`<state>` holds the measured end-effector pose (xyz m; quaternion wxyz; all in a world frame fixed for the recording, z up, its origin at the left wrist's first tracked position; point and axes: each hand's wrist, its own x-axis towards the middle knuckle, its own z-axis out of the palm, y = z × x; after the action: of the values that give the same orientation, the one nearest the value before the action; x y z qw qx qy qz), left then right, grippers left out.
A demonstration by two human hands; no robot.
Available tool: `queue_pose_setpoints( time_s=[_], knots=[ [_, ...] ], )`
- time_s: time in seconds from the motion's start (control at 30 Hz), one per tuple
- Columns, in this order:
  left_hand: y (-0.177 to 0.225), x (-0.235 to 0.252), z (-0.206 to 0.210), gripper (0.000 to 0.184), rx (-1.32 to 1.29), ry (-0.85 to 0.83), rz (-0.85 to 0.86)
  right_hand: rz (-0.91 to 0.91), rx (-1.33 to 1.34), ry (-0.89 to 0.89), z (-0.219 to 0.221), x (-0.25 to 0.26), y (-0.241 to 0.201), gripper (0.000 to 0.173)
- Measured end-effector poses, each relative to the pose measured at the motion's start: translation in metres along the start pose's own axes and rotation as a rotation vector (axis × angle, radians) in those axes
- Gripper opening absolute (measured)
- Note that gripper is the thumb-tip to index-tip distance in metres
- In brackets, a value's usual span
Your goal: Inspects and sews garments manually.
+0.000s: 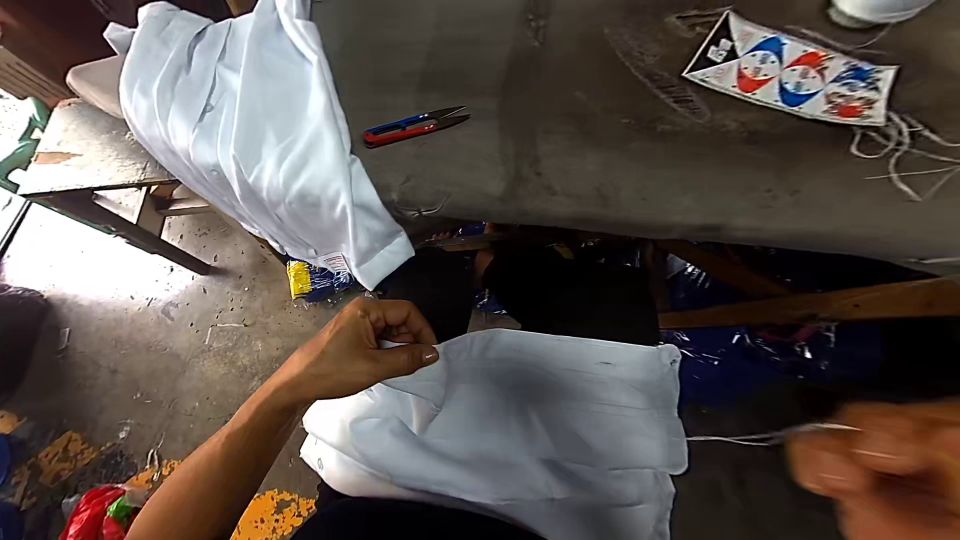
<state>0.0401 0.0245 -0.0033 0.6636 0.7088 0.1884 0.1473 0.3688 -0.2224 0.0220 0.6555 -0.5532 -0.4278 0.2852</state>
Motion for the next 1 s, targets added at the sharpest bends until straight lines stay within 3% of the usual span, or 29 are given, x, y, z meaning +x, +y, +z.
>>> queue_pose_setpoints(
  time_s=[0.07,0.17,0.3,0.4,0.53,0.63,0.73,0.8,0.9,1.0],
  knots=[
    [-0.001,0.006,-0.005,0.008,-0.016,-0.027,-0.005,-0.116,0.044,-0.159,0.033,0.013,0.011,0.016],
    [0.0,0.013,-0.01,0.008,-0.033,-0.053,-0.013,-0.209,-0.114,-0.346,0.093,0.028,0.023,0.018],
    [0.001,0.024,-0.011,0.008,-0.045,-0.103,0.002,-0.275,-0.542,-0.389,0.146,0.035,0.049,0.029],
    [0.006,0.032,-0.011,0.007,-0.006,-0.159,0.014,-0.307,-0.611,-0.388,0.154,0.047,0.059,0.023],
    [0.034,0.04,-0.016,0.017,0.436,-0.138,0.08,-0.377,-0.579,-0.381,0.155,0.06,0.062,0.02],
    [0.08,0.054,-0.024,0.02,0.9,0.09,0.301,-0.438,-0.566,-0.416,0.152,0.071,0.068,0.022],
    [0.111,0.093,-0.059,0.032,1.222,0.28,0.318,-0.361,-0.558,-0.488,0.151,0.079,0.074,0.025],
    [0.109,0.124,-0.083,0.041,1.367,0.258,0.218,-0.293,-0.519,-0.523,0.149,0.083,0.077,0.025],
    [0.092,0.151,-0.1,0.031,1.546,0.183,0.233,-0.217,-0.428,-0.551,0.149,0.088,0.079,0.023],
    [0.09,0.153,-0.096,0.028,1.582,0.24,0.242,-0.096,-0.322,-0.563,0.147,0.089,0.079,0.019]
  ],
)
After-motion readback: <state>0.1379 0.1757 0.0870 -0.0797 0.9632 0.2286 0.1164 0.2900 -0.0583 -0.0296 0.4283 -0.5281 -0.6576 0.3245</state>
